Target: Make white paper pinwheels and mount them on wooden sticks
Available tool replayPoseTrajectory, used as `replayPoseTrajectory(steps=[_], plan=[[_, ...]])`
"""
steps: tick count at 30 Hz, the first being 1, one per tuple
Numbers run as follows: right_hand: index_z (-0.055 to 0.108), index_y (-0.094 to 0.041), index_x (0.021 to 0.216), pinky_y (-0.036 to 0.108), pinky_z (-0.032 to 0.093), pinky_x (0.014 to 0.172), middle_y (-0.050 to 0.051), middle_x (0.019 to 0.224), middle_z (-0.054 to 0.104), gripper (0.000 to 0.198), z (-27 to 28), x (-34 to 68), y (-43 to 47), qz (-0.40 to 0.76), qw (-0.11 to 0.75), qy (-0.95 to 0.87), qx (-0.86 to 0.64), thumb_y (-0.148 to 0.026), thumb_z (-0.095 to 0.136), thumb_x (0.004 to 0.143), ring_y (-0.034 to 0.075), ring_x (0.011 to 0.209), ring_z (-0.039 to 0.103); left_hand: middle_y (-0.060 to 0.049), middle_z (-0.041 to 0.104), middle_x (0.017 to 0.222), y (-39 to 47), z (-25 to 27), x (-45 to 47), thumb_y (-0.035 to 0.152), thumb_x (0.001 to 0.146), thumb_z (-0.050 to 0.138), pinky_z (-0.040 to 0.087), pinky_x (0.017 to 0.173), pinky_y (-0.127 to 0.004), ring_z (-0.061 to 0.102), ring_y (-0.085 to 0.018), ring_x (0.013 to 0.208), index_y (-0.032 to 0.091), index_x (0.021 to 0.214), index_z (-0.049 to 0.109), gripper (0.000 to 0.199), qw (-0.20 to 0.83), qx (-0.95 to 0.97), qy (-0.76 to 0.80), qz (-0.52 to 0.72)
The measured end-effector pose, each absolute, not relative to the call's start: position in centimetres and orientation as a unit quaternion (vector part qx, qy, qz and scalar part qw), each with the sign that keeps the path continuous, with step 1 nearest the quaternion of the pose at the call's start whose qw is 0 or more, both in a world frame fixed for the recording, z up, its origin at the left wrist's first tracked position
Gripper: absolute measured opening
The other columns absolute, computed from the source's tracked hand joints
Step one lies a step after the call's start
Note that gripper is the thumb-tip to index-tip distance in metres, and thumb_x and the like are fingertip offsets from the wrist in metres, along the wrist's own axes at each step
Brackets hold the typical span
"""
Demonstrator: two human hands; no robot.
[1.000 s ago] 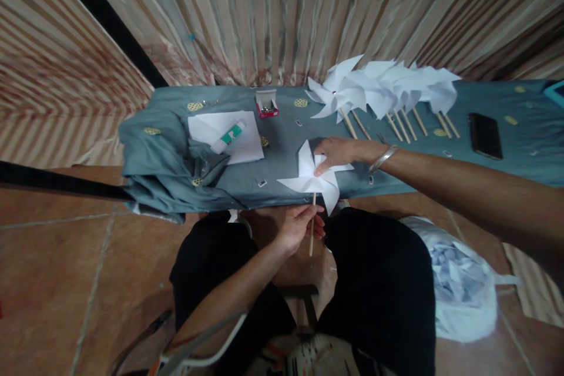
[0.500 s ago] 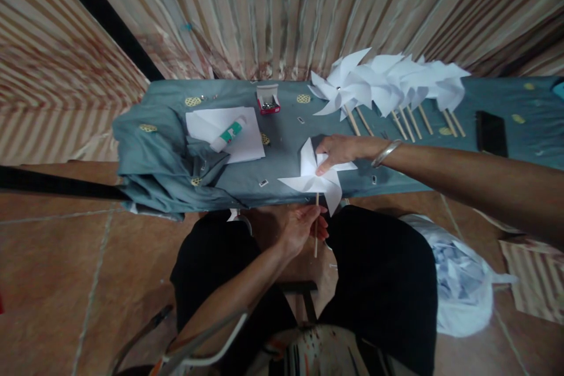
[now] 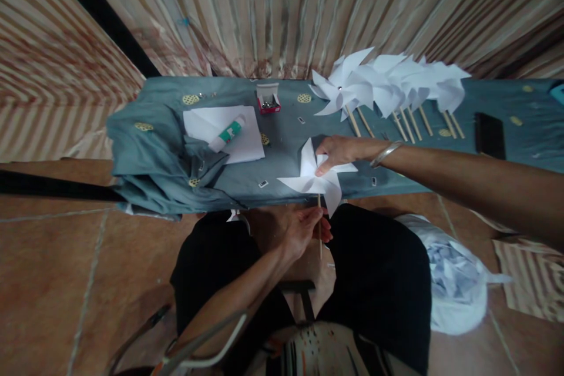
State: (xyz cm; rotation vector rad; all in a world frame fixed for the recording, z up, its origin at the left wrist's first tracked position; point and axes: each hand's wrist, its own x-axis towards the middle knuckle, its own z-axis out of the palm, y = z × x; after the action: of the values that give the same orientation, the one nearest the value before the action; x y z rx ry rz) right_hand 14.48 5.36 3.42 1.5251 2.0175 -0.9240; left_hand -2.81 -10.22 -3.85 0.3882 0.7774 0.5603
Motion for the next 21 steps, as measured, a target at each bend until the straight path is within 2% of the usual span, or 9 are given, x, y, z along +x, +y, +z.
replayPoseTrajectory(steps=[7, 11, 21], plan=[[0.071, -0.017, 0.083, 0.026, 0.036, 0.058, 0.004, 0.082, 0.068, 0.045, 3.32, 14.48, 5.63, -0.327, 0.245, 0.731, 0.547, -0.058, 0.070, 0.064, 0.018, 0.071, 0.058, -0.001, 0.062, 0.058, -10.44, -3.85, -2.44, 0.055, 0.062, 0.077, 0.045, 0.048, -0.026, 0.058, -0.013, 0.045, 0.012, 0.077, 0.061, 0.048, 0.864, 0.191, 0.382, 0.265], [0.071, -0.016, 0.082, 0.026, 0.037, 0.057, 0.003, 0.076, 0.067, 0.042, 3.55, 14.33, 5.47, -0.334, 0.238, 0.731, 0.545, -0.056, 0.069, 0.066, 0.017, 0.069, 0.058, -0.002, 0.059, 0.056, -10.49, -3.73, -2.20, 0.057, 0.069, 0.072, 0.045, 0.051, -0.027, 0.058, -0.012, 0.046, 0.012, 0.063, 0.059, 0.048, 0.862, 0.211, 0.389, 0.246], [0.073, -0.016, 0.087, 0.027, 0.038, 0.061, 0.004, 0.084, 0.069, 0.045, 3.39, 14.27, 5.71, -0.342, 0.246, 0.719, 0.553, -0.053, 0.072, 0.063, 0.019, 0.074, 0.060, -0.002, 0.059, 0.055, -10.52, -3.67, -2.03, 0.061, 0.065, 0.072, 0.045, 0.051, -0.026, 0.057, -0.013, 0.047, 0.012, 0.061, 0.059, 0.051, 0.865, 0.213, 0.379, 0.251]])
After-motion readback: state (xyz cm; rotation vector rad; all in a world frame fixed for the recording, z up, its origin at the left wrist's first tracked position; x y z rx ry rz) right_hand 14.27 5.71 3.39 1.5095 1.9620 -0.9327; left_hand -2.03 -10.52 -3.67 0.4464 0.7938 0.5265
